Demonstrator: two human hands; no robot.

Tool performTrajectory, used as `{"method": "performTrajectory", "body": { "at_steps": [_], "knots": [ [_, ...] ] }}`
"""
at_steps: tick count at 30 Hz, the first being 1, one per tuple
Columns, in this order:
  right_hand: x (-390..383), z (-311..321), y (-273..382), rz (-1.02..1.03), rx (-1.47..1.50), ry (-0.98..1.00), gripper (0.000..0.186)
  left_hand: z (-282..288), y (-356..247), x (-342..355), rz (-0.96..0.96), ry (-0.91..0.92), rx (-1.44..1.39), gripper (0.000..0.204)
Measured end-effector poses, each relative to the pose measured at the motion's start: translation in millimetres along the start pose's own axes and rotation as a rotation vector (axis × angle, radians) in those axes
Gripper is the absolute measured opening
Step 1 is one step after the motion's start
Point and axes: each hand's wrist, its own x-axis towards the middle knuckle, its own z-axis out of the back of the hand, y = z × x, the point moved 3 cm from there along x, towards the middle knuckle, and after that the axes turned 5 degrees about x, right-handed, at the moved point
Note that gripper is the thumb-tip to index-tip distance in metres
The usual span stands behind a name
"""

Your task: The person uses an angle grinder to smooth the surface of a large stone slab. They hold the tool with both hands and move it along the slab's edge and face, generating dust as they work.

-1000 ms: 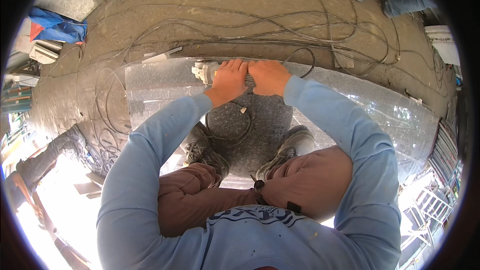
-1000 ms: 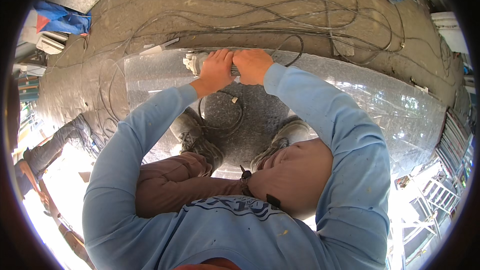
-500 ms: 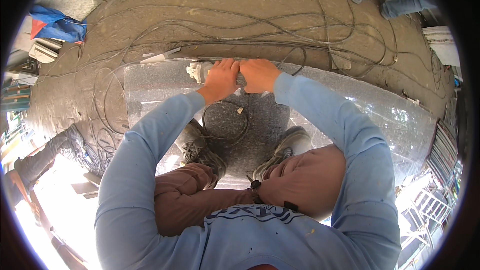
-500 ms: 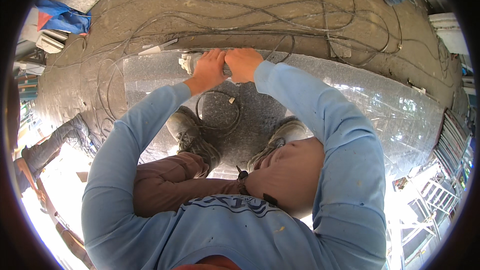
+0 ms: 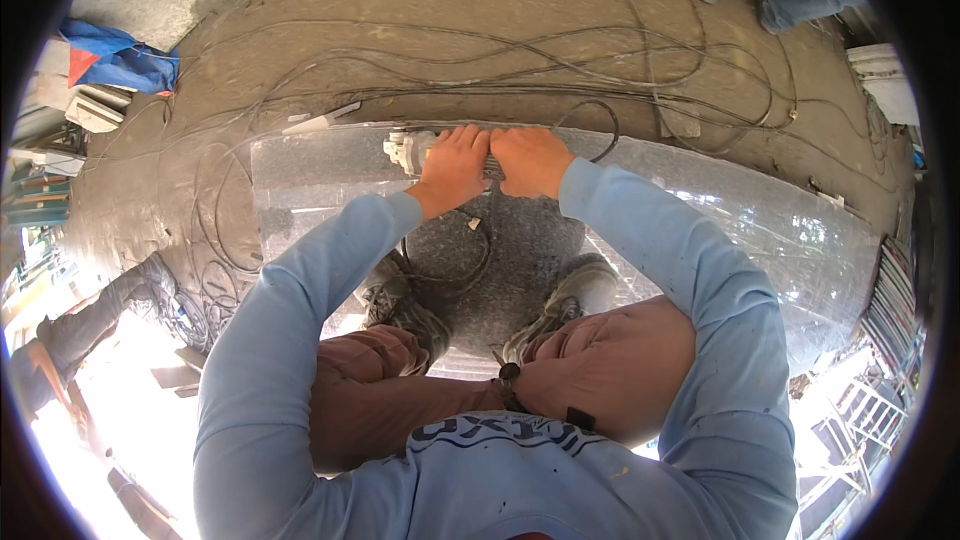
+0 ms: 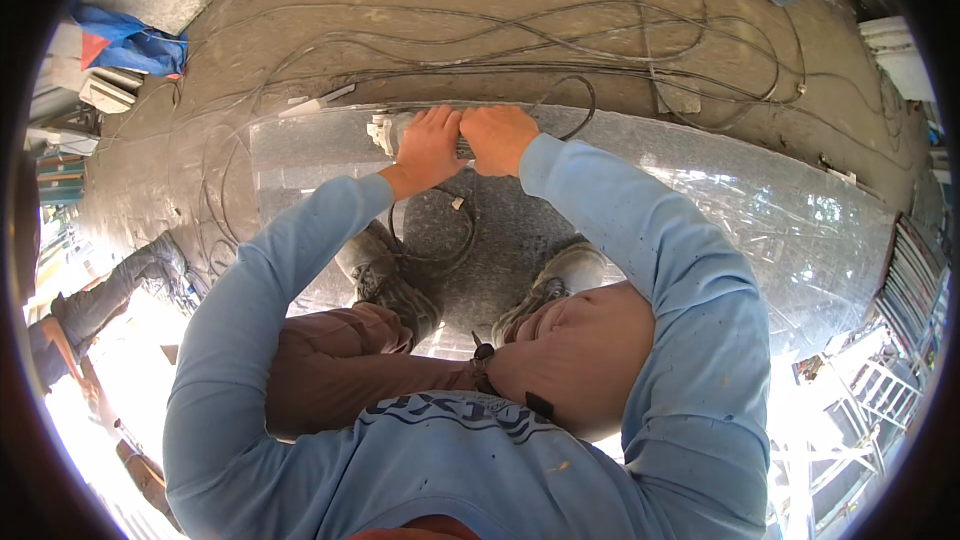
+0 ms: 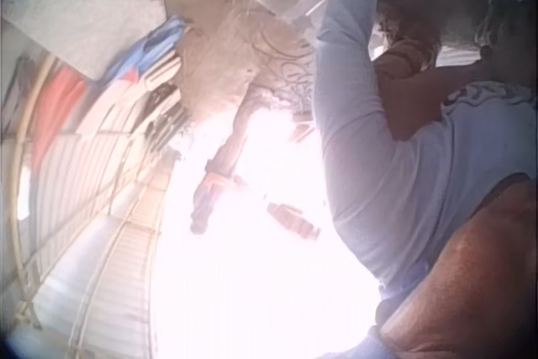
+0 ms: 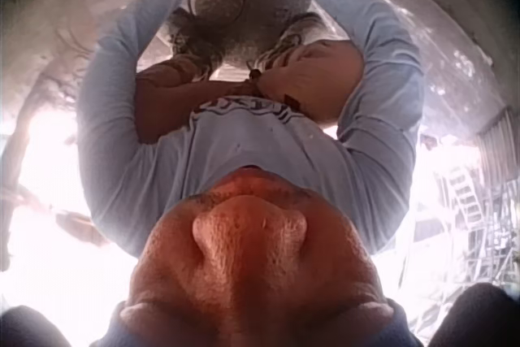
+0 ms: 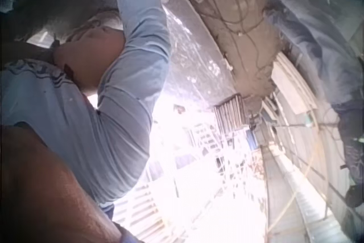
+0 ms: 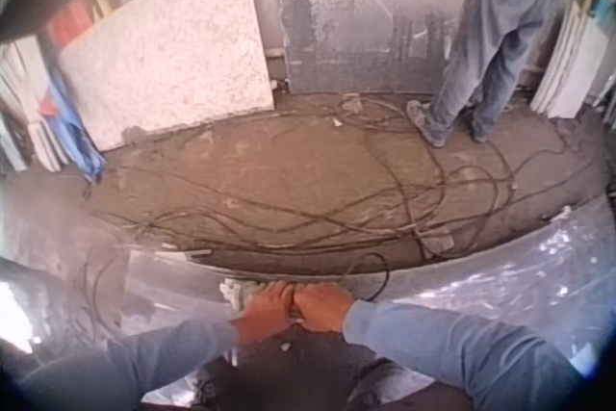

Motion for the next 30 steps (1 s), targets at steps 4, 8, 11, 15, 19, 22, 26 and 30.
{"method": "performTrajectory", "body": {
  "at_steps": [4,8,11,15,19,22,26,30],
  "knots": [
    [1.5,2.0,3.2,0.012,0.001,0.011,0.04,-1.0,2.3,-1.9,0.0,-0.053,0.005,0.067],
    [8.8,-3.9,-0.3,0.023,0.01,-0.007,0.041,-1.8,5.4,-2.6,0.007,-0.059,0.008,0.067],
    [15.6,-5.5,-0.2,0.029,0.015,-0.006,0.041,-3.8,10.9,-4.9,0.032,-0.029,0.021,0.067],
    [25.5,-8.2,1.7,0.091,0.041,-0.046,0.04,-7.8,20.3,-8.3,0.068,-0.007,0.043,0.068],
    [37.3,-9.3,8.5,0.107,0.051,-0.044,0.039,-7.7,31.3,-15.3,0.094,0.001,0.036,0.069],
    [42.1,-10.1,8.6,0.095,0.049,-0.025,0.04,-7.0,32.6,-15.9,0.121,0.022,0.013,0.07],
    [35.9,-4.6,7.0,0.028,0.056,0.031,0.043,-3.4,23.9,-10.7,0.109,0.018,-0.009,0.071],
    [27.4,-5.7,2.3,0.062,0.047,-0.007,0.044,-1.7,15.7,-9.2,0.119,0.001,-0.006,0.069]
  ]
}}
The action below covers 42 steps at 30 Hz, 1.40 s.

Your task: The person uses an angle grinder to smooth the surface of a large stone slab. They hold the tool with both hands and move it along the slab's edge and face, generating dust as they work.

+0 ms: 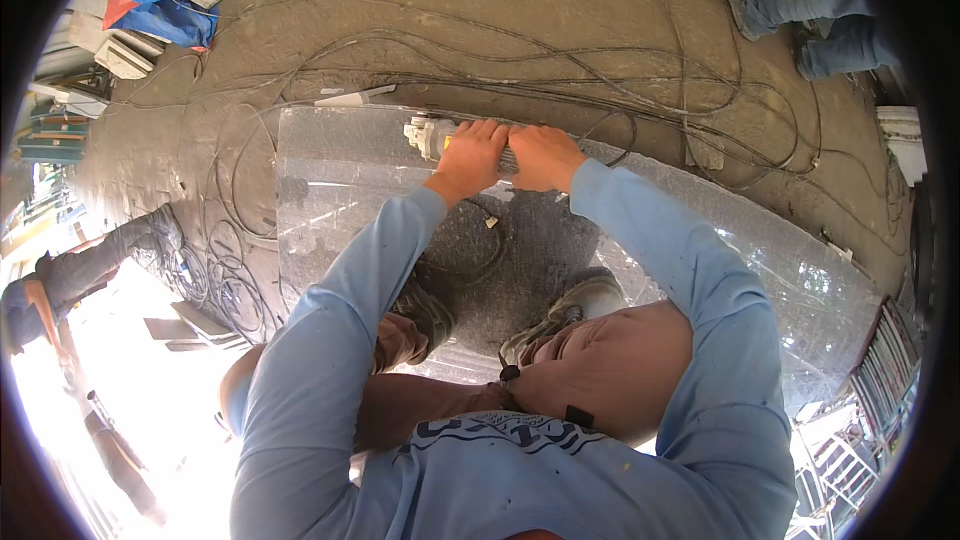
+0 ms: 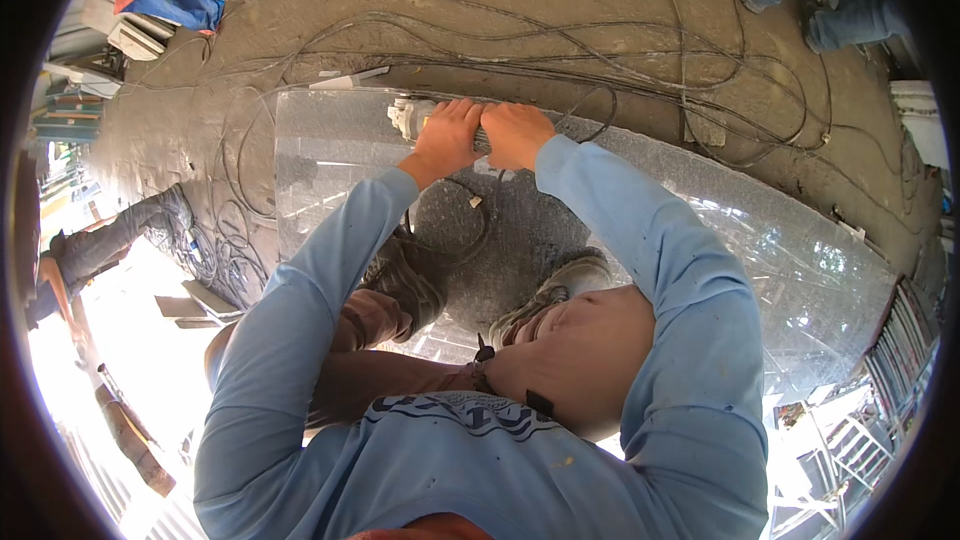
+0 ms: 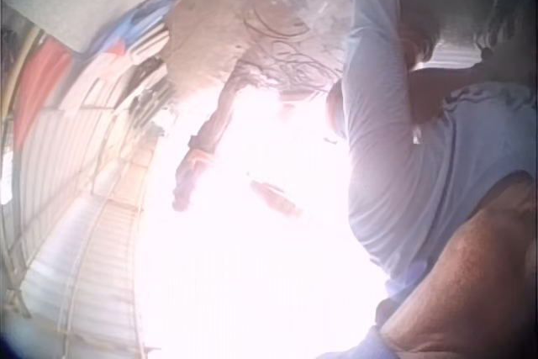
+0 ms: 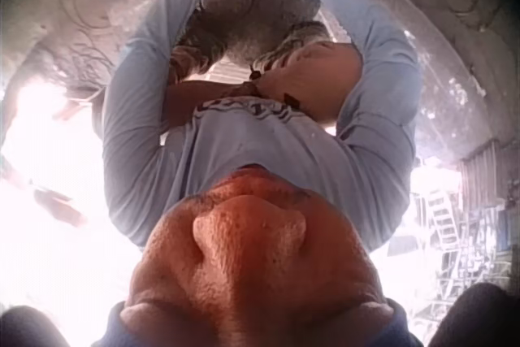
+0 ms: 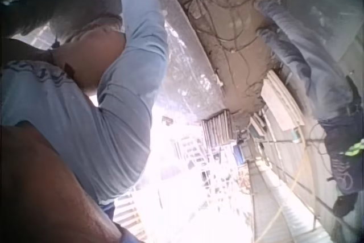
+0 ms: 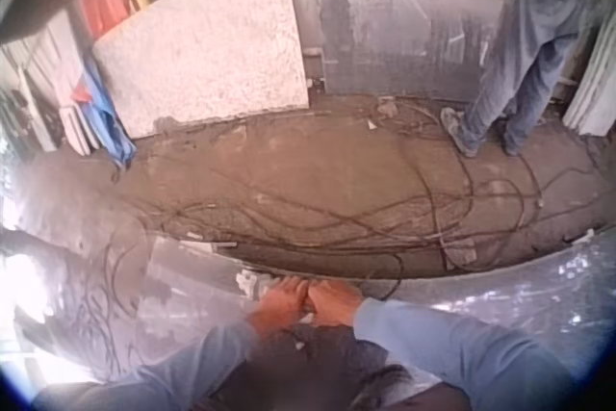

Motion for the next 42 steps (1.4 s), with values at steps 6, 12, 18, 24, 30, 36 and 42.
{"method": "performTrajectory", "body": {
  "at_steps": [6,12,18,24,30,36,42],
  "knots": [
    [-16.7,0.7,-7.3,-0.027,-0.02,0.02,0.045,-6.0,-20.6,2.5,0.017,-0.059,0.035,0.064],
    [-22.5,4.5,-8.5,-0.05,-0.05,0.01,0.044,-3.1,-27.1,6.4,0.023,-0.067,0.031,0.063],
    [-25.4,11.7,-3.0,-0.055,-0.053,0.005,0.046,-2.1,-28.8,5.6,0.048,-0.099,0.019,0.064],
    [-31.7,16.3,-3.4,-0.067,-0.068,0.018,0.047,-1.7,-36.1,8.5,0.051,-0.132,-0.012,0.065],
    [-22.9,11.5,-5.7,-0.037,-0.053,0.001,0.047,-5.6,-27.8,7.5,0.074,-0.091,0.027,0.066],
    [-11.4,6.9,-0.6,-0.013,-0.033,-0.027,0.046,-7.3,-13.1,2.7,0.072,-0.087,0.022,0.064],
    [6.2,-3.8,2.7,0.013,-0.027,-0.038,0.045,-5.8,1.5,-3.2,0.064,-0.105,0.009,0.063]
  ]
}}
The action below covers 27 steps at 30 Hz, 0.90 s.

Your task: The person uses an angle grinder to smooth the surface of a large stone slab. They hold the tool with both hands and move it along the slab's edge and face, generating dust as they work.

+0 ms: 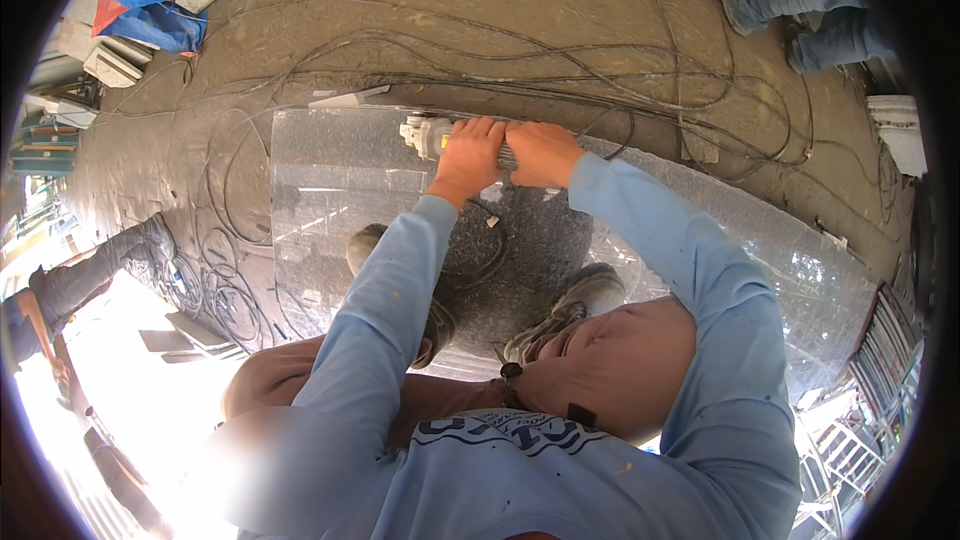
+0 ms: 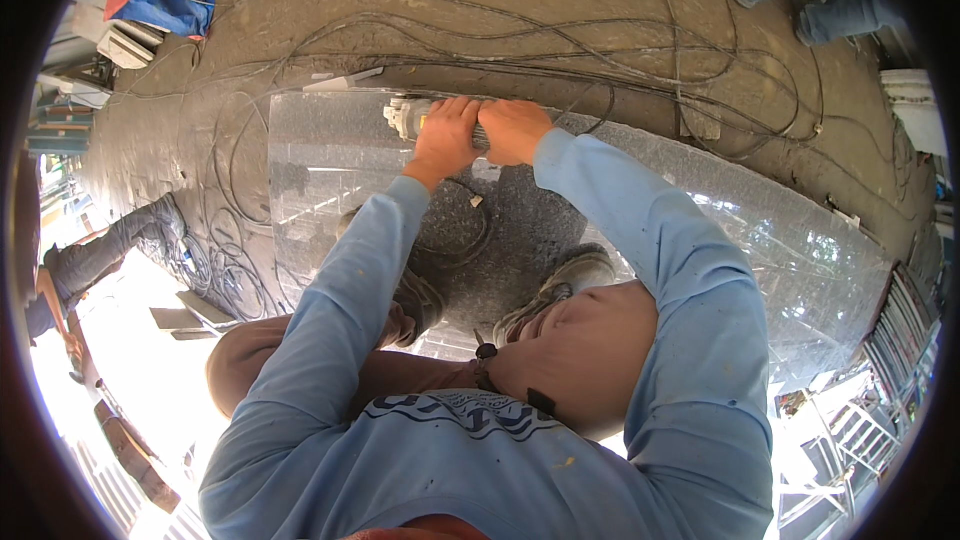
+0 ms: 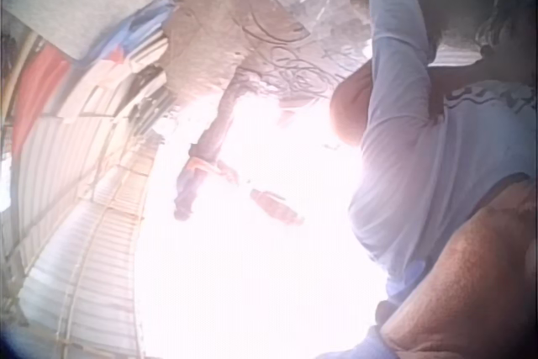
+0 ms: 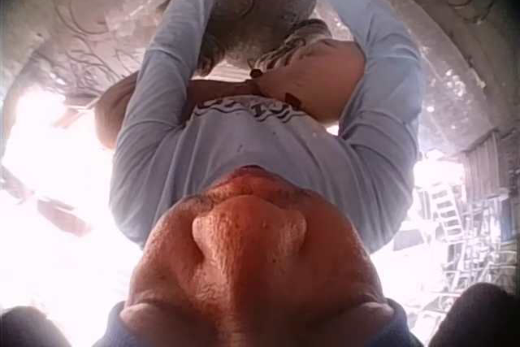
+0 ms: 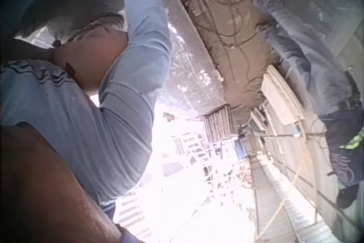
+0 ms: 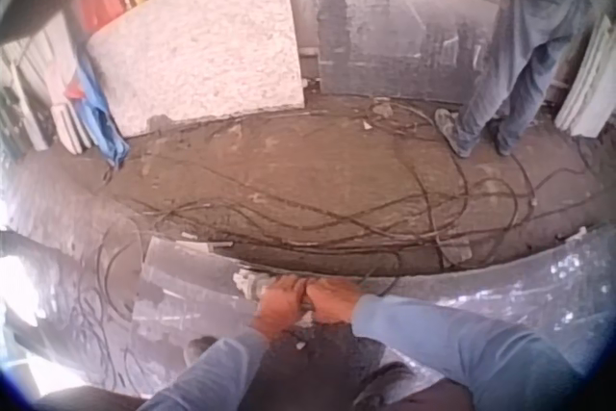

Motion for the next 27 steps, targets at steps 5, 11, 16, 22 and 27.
{"method": "performTrajectory", "body": {
  "at_steps": [5,11,16,22,27],
  "knots": [
    [1.2,0.0,0.2,-0.02,-0.001,0.03,0.045,-1.3,1.9,-0.6,0.003,0.001,0.011,0.063],
    [-24.1,15.1,-3.6,-0.101,-0.029,0.053,0.049,-1.6,-22.9,7.5,-0.012,-0.024,-0.021,0.062],
    [-37.5,21.4,-4.1,-0.114,-0.058,0.078,0.05,1.2,-38.0,9.6,-0.007,-0.041,-0.015,0.058],
    [-39.8,22.4,-3.4,-0.119,-0.081,0.083,0.05,3.1,-41.5,10.4,-0.004,-0.047,-0.027,0.056],
    [-37.5,19.5,-3.9,-0.126,-0.066,0.076,0.05,0.3,-38.8,8.9,-0.01,-0.068,-0.03,0.056]
  ]
}}
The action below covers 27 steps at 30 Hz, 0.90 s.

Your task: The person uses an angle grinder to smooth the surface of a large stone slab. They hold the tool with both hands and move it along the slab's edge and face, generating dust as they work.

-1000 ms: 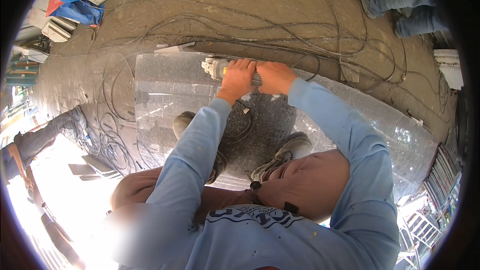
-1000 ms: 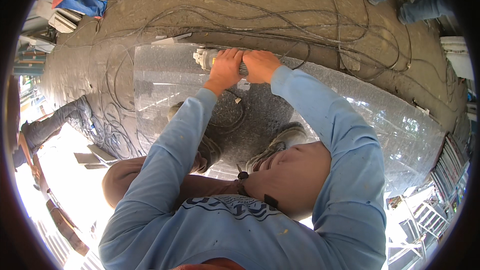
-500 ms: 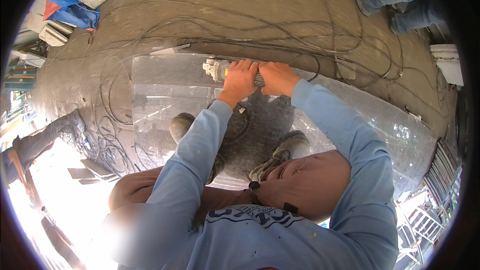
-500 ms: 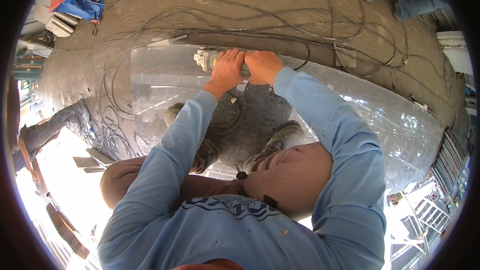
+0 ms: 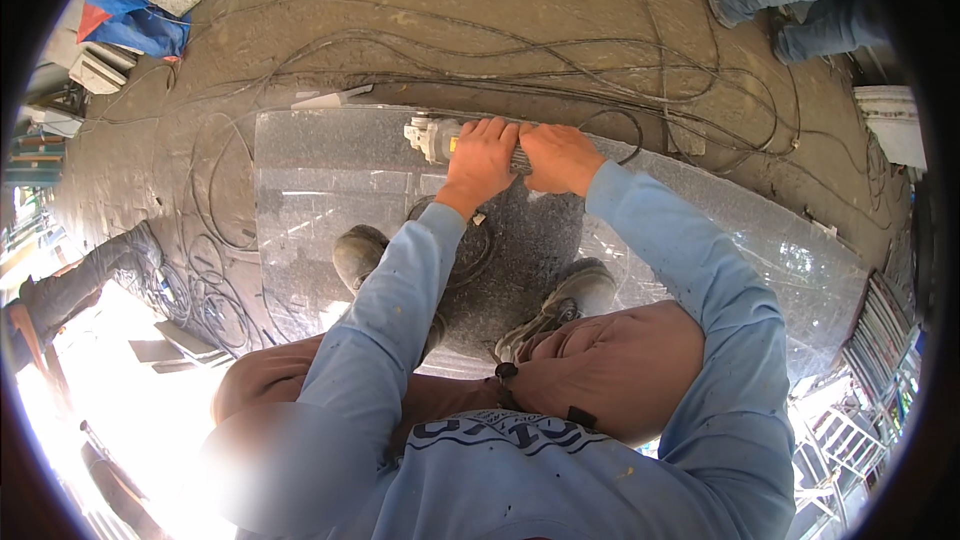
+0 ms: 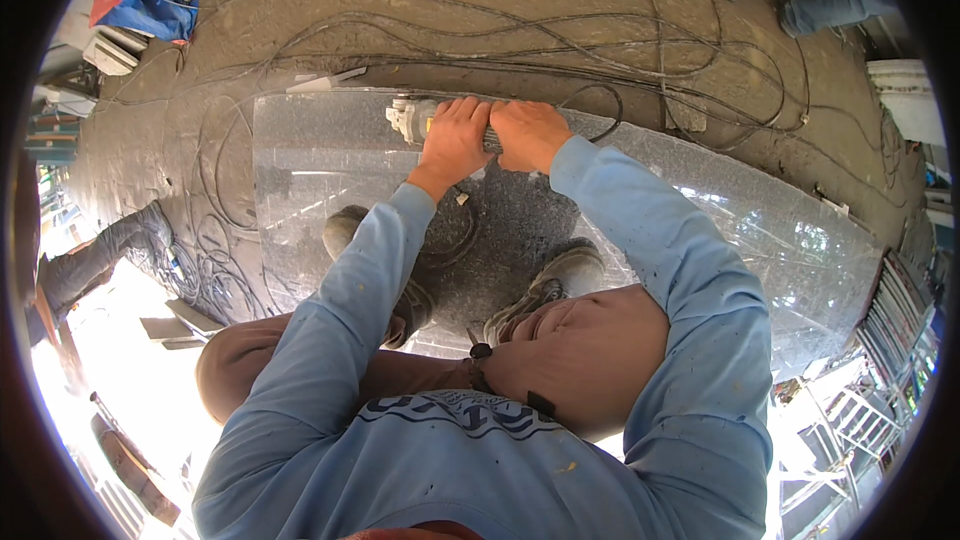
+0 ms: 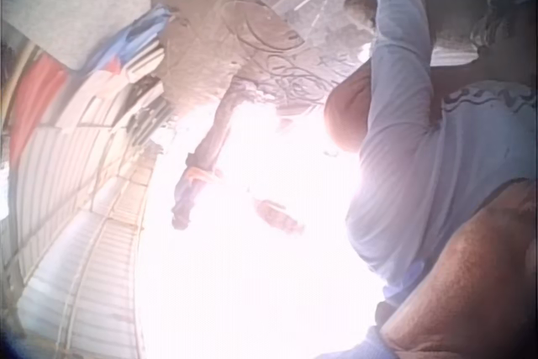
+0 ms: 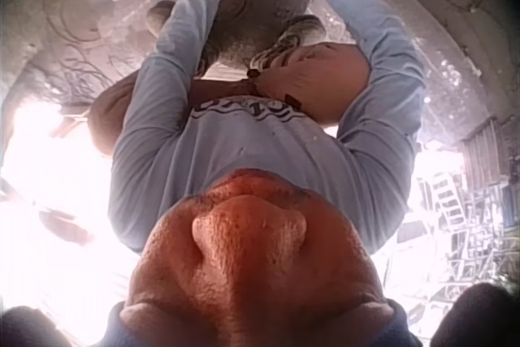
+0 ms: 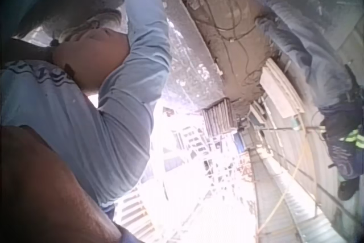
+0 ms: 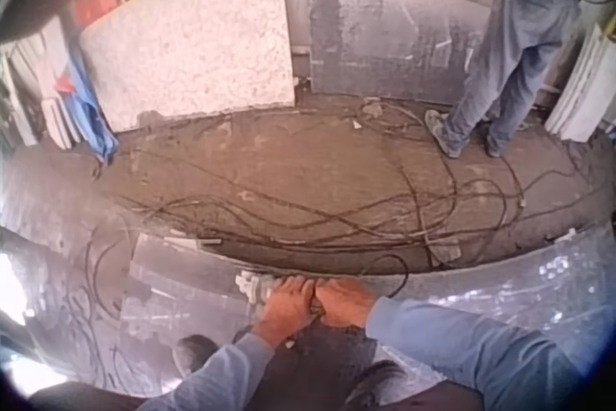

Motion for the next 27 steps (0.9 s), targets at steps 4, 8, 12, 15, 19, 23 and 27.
{"method": "performTrajectory", "body": {
  "at_steps": [4,8,12,15,19,23,27],
  "knots": [
    [2.3,-1.7,1.4,0.03,0.023,-0.026,0.048,-1.5,4.0,-1.8,0.002,0.001,0.014,0.055],
    [10.8,-7.5,0.0,0.06,0.028,-0.036,0.045,-5.3,12.3,-3.7,0.007,0.028,0.035,0.058],
    [15.8,-9.7,0.7,0.086,0.04,-0.055,0.044,-3.9,16.4,-3.9,0.023,0.054,0.017,0.059],
    [21.7,-12.3,2.0,0.111,0.049,-0.069,0.043,-2.7,21.8,-5.3,0.019,0.04,0.025,0.058],
    [30.9,-16.8,0.8,0.123,0.066,-0.074,0.043,-1.7,28.2,-6.0,0.016,0.042,0.045,0.058],
    [36.9,-16.7,5.2,0.152,0.059,-0.093,0.044,-3.1,36.5,-6.7,0.049,0.122,0.046,0.065],
    [32.4,-11.1,7.1,0.126,0.07,-0.065,0.045,-1.3,35.2,-5.7,0.038,0.096,0.029,0.064]
  ]
}}
